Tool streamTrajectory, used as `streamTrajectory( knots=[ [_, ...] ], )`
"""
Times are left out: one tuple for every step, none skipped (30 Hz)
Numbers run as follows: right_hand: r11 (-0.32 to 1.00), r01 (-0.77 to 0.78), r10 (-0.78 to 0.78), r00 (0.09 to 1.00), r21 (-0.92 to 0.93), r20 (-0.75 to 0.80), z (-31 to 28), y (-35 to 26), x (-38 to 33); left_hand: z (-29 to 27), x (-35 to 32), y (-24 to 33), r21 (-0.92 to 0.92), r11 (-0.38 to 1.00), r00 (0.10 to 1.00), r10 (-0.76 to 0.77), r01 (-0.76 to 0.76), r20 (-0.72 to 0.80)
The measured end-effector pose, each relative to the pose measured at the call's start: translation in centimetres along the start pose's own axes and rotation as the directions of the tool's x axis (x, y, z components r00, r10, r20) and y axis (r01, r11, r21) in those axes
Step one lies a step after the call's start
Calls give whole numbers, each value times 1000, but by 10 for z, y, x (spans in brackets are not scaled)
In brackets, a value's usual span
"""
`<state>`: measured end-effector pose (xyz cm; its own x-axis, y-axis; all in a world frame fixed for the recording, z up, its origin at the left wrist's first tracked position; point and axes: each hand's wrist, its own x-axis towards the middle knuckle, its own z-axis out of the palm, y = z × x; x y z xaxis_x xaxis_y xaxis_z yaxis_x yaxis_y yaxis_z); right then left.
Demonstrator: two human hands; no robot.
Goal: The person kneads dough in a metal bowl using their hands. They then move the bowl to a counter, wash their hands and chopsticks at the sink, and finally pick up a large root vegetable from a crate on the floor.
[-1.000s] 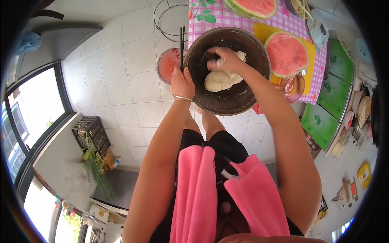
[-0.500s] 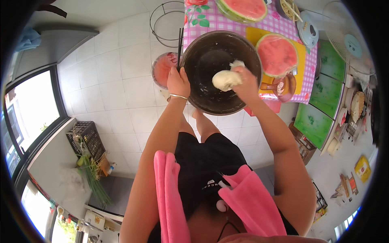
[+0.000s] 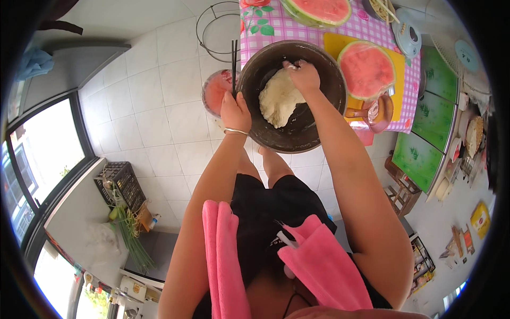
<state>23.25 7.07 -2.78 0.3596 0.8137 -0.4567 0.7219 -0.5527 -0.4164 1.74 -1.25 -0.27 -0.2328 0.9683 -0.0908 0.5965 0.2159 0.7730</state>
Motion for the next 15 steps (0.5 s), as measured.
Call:
streamTrajectory(
  knots=[
    [1000, 7, -8, 998, 6, 62, -7, -9, -6, 0, -1, -2, 2, 1000, 1000, -1, 1, -16],
    [1000, 14, -15, 992, 12, 123, -18, -16, -19, 0, -1, -3, 4, 1000, 1000, 0, 0, -31],
    [1000, 19, -22, 983, 19, 181, -26, -18, -33, 1, 0, -2, -1, 1000, 1000, -5, 5, -21],
    [948, 318, -318, 948, -12, 37, -26, -10, -52, 0, 0, -1, -10, 1000, 1000, -11, 10, -5],
    [803, 591, -595, 799, -72, -81, -18, -1, -71, -3, 0, -1, -6, 1000, 1000, -22, 22, 0],
    [676, 737, -721, 663, 3, -201, -11, 6, -89, -2, -1, -2, -12, 1000, 1000, -24, 24, 6],
    [631, 776, -758, 615, -5, -217, -10, 3, -105, -1, -2, -3, -16, 1000, 1000, -27, 27, 11],
    [640, 766, -764, 625, -59, -162, -5, 3, -117, -1, -2, -4, -15, 999, 999, -29, 29, 14],
    [668, 733, -744, 653, -129, -142, 6, 3, -121, -1, -1, -4, -20, 1000, 1000, -20, 20, 4],
    [691, 694, -721, 682, -202, -122, 17, 5, -123, -1, -1, -1, -27, 1000, 1000, -13, 13, -4],
    [696, 673, -715, 680, -252, -160, 28, 10, -118, -1, -2, 1, -33, 999, 1000, -8, 7, -12],
    [697, 653, -714, 670, -296, -203, 42, 12, -103, -1, -2, 1, -40, 999, 1000, -15, 15, 5],
    [702, 627, -708, 662, -337, -245, 51, 9, -90, -2, -4, 1, -44, 999, 999, -23, 24, 27],
    [703, 632, -709, 660, -327, -249, 56, 10, -77, -3, -4, -1, -48, 998, 998, -31, 34, 48],
    [701, 641, -712, 657, -312, -248, 57, 9, -66, -5, -2, -3, -46, 998, 997, -45, 48, 62]
  ],
)
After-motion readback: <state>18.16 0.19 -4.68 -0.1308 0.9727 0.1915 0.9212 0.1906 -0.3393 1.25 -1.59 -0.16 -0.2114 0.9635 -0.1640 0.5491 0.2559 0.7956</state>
